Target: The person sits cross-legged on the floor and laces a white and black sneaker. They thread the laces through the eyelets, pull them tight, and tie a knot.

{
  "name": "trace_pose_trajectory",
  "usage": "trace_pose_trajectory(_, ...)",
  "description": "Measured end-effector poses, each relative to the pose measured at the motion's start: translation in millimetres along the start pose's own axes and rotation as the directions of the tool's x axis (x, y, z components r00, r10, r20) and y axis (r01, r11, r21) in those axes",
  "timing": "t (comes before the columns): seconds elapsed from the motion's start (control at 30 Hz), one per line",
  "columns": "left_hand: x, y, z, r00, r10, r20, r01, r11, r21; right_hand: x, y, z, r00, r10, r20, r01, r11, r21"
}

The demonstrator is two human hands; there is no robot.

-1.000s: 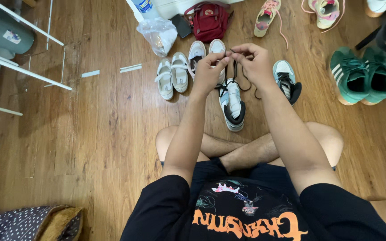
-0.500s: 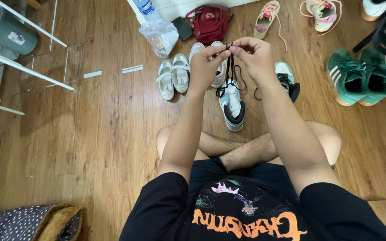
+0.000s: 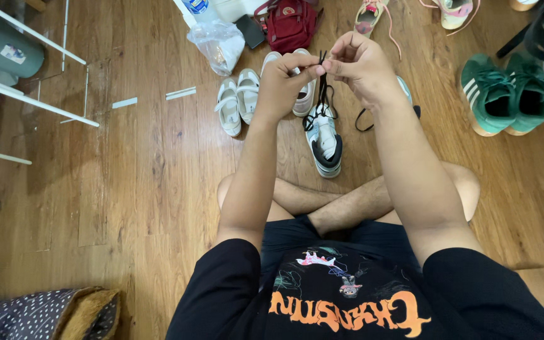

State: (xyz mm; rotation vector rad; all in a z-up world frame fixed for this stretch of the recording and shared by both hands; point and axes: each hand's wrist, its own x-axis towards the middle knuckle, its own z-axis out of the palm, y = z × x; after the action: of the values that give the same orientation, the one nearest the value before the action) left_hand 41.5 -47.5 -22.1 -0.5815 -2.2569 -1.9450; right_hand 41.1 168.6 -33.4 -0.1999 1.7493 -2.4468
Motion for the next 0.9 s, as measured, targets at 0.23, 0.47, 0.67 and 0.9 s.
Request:
trace_pose_trajectory(0.23,7.3,17.9,-6.8,0.99,0.129,0.059,-0.118,0.98,-0.163,-8.2,4.2,9.3,0.996,0.023,0.084,0.003,0.956,-0.295)
trace_pose_trajectory(0.47,21.7,41.4,-49.6,0.979,0.09,-0.183,-0.161,0.892,-0.422,-16.3,29.9,8.1,0.963,0.007,0.268,0.06,0.969,-0.241)
trace_pose_trajectory(0.67,22.1,24.5,-75.2,0.923,-0.122,-0.364,-0.064,0.886,-0.46,-11.3,22.2,2.5,0.994,0.032,0.103,0.01,0.926,-0.376)
trace_pose_trajectory(0.9,5.9,-10.0,-10.2,0.994,0.061,-0.096,-0.055,0.996,0.063,-5.0,13.1,12.2,0.976,-0.192,0.104,0.217,0.909,-0.357)
